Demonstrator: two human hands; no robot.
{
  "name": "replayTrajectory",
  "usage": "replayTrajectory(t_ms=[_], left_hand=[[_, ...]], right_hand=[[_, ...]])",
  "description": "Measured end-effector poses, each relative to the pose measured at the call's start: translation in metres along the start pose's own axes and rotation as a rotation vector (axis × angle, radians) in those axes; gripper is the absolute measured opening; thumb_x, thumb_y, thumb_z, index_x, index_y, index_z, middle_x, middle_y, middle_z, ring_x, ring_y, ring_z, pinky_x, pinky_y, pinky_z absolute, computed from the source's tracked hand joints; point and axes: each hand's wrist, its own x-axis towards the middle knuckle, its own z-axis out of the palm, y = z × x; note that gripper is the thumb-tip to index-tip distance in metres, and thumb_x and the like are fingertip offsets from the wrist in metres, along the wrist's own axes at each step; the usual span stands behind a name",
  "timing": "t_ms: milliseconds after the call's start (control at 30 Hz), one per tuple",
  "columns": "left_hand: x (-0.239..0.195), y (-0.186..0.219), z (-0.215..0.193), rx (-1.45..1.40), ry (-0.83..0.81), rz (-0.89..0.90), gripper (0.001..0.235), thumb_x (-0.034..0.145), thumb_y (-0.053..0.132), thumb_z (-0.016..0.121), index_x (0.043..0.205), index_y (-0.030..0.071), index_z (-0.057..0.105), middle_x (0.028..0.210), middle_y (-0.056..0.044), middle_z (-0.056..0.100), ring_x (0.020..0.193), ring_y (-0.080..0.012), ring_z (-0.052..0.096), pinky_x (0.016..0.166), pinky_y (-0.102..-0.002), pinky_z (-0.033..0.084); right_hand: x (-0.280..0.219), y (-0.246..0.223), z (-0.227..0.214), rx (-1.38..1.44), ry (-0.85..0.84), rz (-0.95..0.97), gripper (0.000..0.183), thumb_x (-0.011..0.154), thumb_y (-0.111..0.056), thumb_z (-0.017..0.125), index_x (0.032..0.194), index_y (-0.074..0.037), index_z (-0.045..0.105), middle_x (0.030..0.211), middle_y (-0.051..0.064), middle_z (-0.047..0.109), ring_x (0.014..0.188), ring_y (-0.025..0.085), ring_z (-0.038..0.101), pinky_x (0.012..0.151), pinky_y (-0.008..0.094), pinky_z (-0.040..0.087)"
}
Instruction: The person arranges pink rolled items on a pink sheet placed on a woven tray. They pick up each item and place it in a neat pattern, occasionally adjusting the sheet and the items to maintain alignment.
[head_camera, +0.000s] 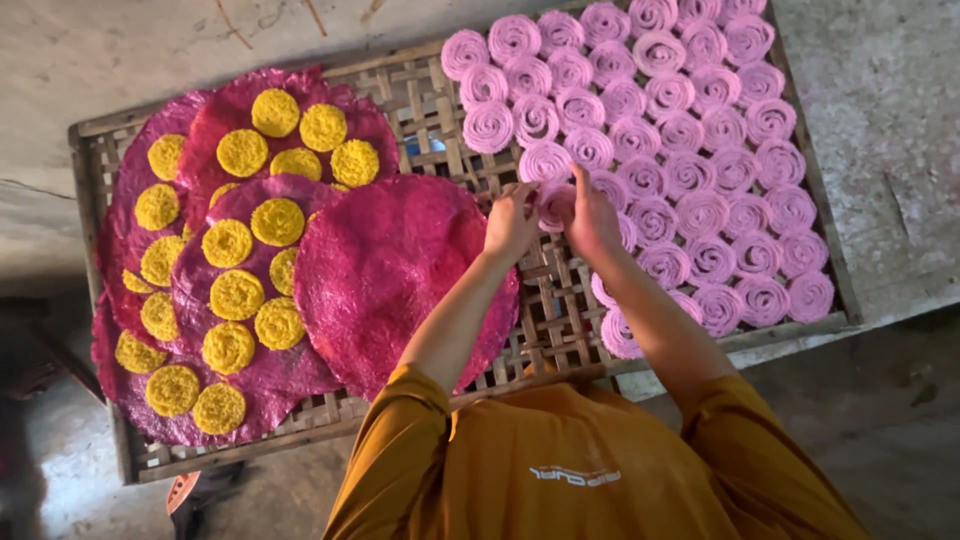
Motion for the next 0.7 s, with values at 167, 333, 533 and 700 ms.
replayTrajectory(t_ms=[167, 333, 533, 700], left_hand=[[-0.022, 0.035, -0.054, 0.119, 0.089, 0.062, 0.033, 0.089, 0.009, 0.071, 0.121, 0.005, 0.065, 0.119, -0.020, 0.065, 0.111, -0.0404, 0.064, 0.091, -0.045, 0.055], [-0.089, 0.033, -0.156, 0.266, 0.247, -0.171, 0.031, 0.089, 0.013, 0.073, 0.120, 0.013, 0.069, 0.116, -0.013, 0.067, 0.103, -0.0336, 0.065, 0.088, -0.044, 0.054], [-0.177, 0.008, -0.217, 0.304, 0.389, -0.242, 0.030, 0.090, 0.008, 0.072, 0.119, 0.010, 0.068, 0.111, -0.013, 0.066, 0.098, -0.0302, 0.064, 0.083, -0.042, 0.053], [-0.219, -0.012, -0.233, 0.311, 0.447, -0.233, 0.030, 0.088, 0.005, 0.072, 0.117, 0.009, 0.069, 0.108, -0.011, 0.067, 0.100, -0.0284, 0.066, 0.087, -0.043, 0.053]], right_hand=[[-0.004, -0.020, -0.022, -0.173, 0.085, -0.061, 0.070, 0.085, -0.005, 0.072, 0.149, 0.000, 0.043, 0.111, 0.026, 0.064, 0.096, 0.045, 0.063, 0.080, 0.052, 0.053], [-0.038, -0.062, -0.004, -0.072, 0.109, -0.112, 0.046, 0.091, -0.010, 0.072, 0.134, -0.008, 0.055, 0.115, 0.016, 0.063, 0.110, 0.040, 0.060, 0.093, 0.049, 0.052], [-0.045, -0.102, 0.058, -0.075, 0.057, -0.193, 0.040, 0.083, -0.025, 0.081, 0.108, -0.002, 0.060, 0.101, 0.018, 0.057, 0.100, 0.044, 0.057, 0.086, 0.052, 0.049], [-0.052, -0.108, 0.077, 0.001, -0.033, -0.060, 0.016, 0.094, -0.015, 0.074, 0.099, -0.008, 0.061, 0.100, 0.014, 0.061, 0.100, 0.039, 0.061, 0.084, 0.050, 0.049]])
